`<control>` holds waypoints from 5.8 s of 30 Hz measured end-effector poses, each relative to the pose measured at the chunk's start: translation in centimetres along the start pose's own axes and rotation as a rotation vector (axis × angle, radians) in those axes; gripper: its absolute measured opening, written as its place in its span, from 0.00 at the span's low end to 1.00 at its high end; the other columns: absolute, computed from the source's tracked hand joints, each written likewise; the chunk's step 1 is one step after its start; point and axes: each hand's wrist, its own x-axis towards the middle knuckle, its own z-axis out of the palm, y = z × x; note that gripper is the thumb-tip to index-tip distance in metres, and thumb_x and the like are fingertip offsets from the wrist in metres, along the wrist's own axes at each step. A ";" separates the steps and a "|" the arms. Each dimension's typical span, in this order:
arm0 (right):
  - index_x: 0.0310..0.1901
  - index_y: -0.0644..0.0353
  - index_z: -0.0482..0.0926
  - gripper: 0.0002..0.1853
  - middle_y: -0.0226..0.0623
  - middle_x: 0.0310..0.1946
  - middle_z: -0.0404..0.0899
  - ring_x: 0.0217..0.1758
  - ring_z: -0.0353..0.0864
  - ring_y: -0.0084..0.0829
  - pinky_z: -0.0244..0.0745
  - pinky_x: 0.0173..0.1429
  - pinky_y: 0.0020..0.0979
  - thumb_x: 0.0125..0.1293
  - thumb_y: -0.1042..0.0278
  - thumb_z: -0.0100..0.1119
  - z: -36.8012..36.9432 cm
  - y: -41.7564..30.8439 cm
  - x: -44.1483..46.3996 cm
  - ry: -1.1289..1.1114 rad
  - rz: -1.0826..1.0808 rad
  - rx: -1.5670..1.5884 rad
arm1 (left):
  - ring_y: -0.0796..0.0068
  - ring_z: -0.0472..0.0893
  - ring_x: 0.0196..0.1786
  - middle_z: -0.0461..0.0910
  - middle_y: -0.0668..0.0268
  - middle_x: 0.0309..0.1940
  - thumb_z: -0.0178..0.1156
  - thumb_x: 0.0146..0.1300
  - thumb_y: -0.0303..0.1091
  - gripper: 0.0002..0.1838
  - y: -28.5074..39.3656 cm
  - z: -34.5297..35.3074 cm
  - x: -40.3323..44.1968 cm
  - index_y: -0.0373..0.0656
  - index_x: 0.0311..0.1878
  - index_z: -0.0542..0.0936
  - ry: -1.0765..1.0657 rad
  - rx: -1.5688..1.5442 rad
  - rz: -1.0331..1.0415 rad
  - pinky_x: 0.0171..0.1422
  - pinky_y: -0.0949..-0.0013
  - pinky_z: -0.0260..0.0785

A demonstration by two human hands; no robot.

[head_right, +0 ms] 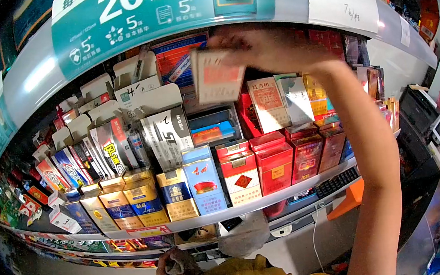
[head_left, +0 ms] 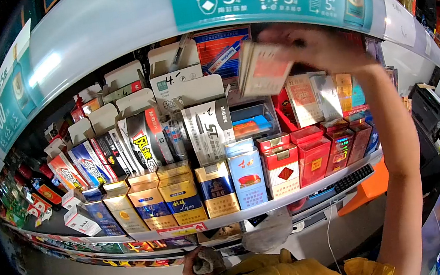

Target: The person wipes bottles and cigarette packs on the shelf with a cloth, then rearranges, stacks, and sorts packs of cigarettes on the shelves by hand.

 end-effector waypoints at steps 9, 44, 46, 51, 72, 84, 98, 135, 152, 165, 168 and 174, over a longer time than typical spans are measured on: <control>0.57 0.54 0.73 0.26 0.40 0.58 0.72 0.61 0.69 0.39 0.59 0.67 0.37 0.62 0.47 0.56 -1.9 1.4 -1.1 0.223 0.198 -0.738 | 0.64 0.74 0.54 0.73 0.59 0.50 0.68 0.44 0.21 0.32 0.5 0.6 -0.2 0.38 0.57 0.71 0.012 -0.068 -0.078 0.60 0.64 0.66; 0.56 0.49 0.74 0.30 0.40 0.52 0.75 0.56 0.74 0.38 0.67 0.62 0.39 0.51 0.47 0.68 -4.4 7.0 1.2 0.516 0.365 -0.985 | 0.65 0.73 0.57 0.73 0.58 0.54 0.67 0.48 0.22 0.31 0.9 0.2 -0.1 0.40 0.58 0.69 0.015 -0.044 -0.044 0.62 0.62 0.64; 0.56 0.49 0.74 0.31 0.39 0.52 0.75 0.56 0.73 0.38 0.67 0.62 0.39 0.51 0.47 0.68 -4.4 6.9 1.3 0.518 0.366 -0.986 | 0.65 0.73 0.56 0.74 0.58 0.53 0.66 0.48 0.22 0.30 1.4 0.3 -0.2 0.40 0.58 0.69 0.025 -0.041 -0.052 0.62 0.63 0.64; 0.56 0.49 0.74 0.31 0.39 0.53 0.75 0.56 0.73 0.38 0.66 0.62 0.39 0.51 0.47 0.68 -4.4 6.9 1.5 0.520 0.360 -0.991 | 0.65 0.74 0.55 0.74 0.59 0.52 0.66 0.49 0.23 0.30 0.9 0.1 -0.2 0.39 0.57 0.70 0.039 -0.006 -0.023 0.60 0.63 0.66; 0.56 0.47 0.74 0.31 0.38 0.54 0.75 0.57 0.73 0.37 0.65 0.63 0.38 0.51 0.46 0.67 -3.3 6.8 1.8 0.442 0.393 -1.021 | 0.64 0.74 0.55 0.74 0.59 0.51 0.63 0.47 0.20 0.31 0.4 -0.1 -0.3 0.41 0.59 0.69 0.033 -0.093 -0.088 0.59 0.62 0.66; 0.57 0.47 0.74 0.31 0.38 0.54 0.74 0.57 0.73 0.36 0.65 0.63 0.37 0.51 0.45 0.67 -3.4 6.6 2.0 0.365 0.370 -1.027 | 0.65 0.74 0.55 0.74 0.59 0.51 0.66 0.48 0.24 0.31 0.2 -0.2 -0.3 0.41 0.59 0.69 0.034 0.048 -0.038 0.58 0.63 0.67; 0.57 0.46 0.74 0.32 0.38 0.55 0.74 0.58 0.72 0.35 0.64 0.64 0.37 0.51 0.44 0.67 -2.8 5.8 2.0 0.196 0.345 -0.981 | 0.66 0.74 0.55 0.74 0.60 0.51 0.65 0.45 0.19 0.34 -0.3 -0.2 -0.1 0.40 0.60 0.68 0.019 -0.018 -0.102 0.60 0.64 0.66; 0.52 0.48 0.77 0.18 0.36 0.62 0.66 0.66 0.62 0.40 0.58 0.68 0.40 0.58 0.65 0.55 1.3 6.0 3.1 -0.223 -0.218 -1.148 | 0.61 0.74 0.55 0.72 0.57 0.50 0.67 0.45 0.23 0.33 -0.9 -0.5 -0.5 0.42 0.58 0.71 0.014 -0.029 -0.037 0.59 0.61 0.66; 0.41 0.49 0.82 0.11 0.32 0.50 0.74 0.64 0.61 0.35 0.50 0.68 0.44 0.55 0.66 0.56 3.0 6.3 4.2 -0.604 -0.134 -1.262 | 0.63 0.74 0.52 0.72 0.58 0.48 0.68 0.44 0.23 0.33 0.2 -0.3 -1.0 0.40 0.58 0.71 0.050 0.013 -0.073 0.56 0.65 0.68; 0.47 0.51 0.79 0.17 0.33 0.53 0.72 0.64 0.62 0.36 0.57 0.67 0.43 0.53 0.73 0.58 1.9 6.8 3.0 -0.378 -0.178 -1.067 | 0.64 0.73 0.52 0.72 0.60 0.48 0.67 0.41 0.18 0.35 0.2 -0.5 -1.1 0.42 0.58 0.71 0.050 -0.026 -0.110 0.58 0.65 0.67; 0.50 0.49 0.78 0.18 0.36 0.57 0.72 0.63 0.66 0.35 0.59 0.68 0.38 0.58 0.73 0.55 0.7 6.6 2.6 -0.159 -0.267 -0.993 | 0.64 0.74 0.52 0.72 0.60 0.48 0.66 0.41 0.17 0.36 0.1 -0.6 -1.2 0.41 0.59 0.71 0.052 0.015 -0.129 0.58 0.65 0.67; 0.53 0.46 0.77 0.19 0.40 0.55 0.73 0.58 0.71 0.41 0.66 0.62 0.39 0.59 0.73 0.55 -3.1 5.6 -0.6 0.197 -0.168 -1.014 | 0.65 0.74 0.53 0.72 0.60 0.48 0.66 0.41 0.17 0.36 1.4 -0.6 -1.1 0.40 0.59 0.71 0.056 0.024 -0.129 0.58 0.66 0.67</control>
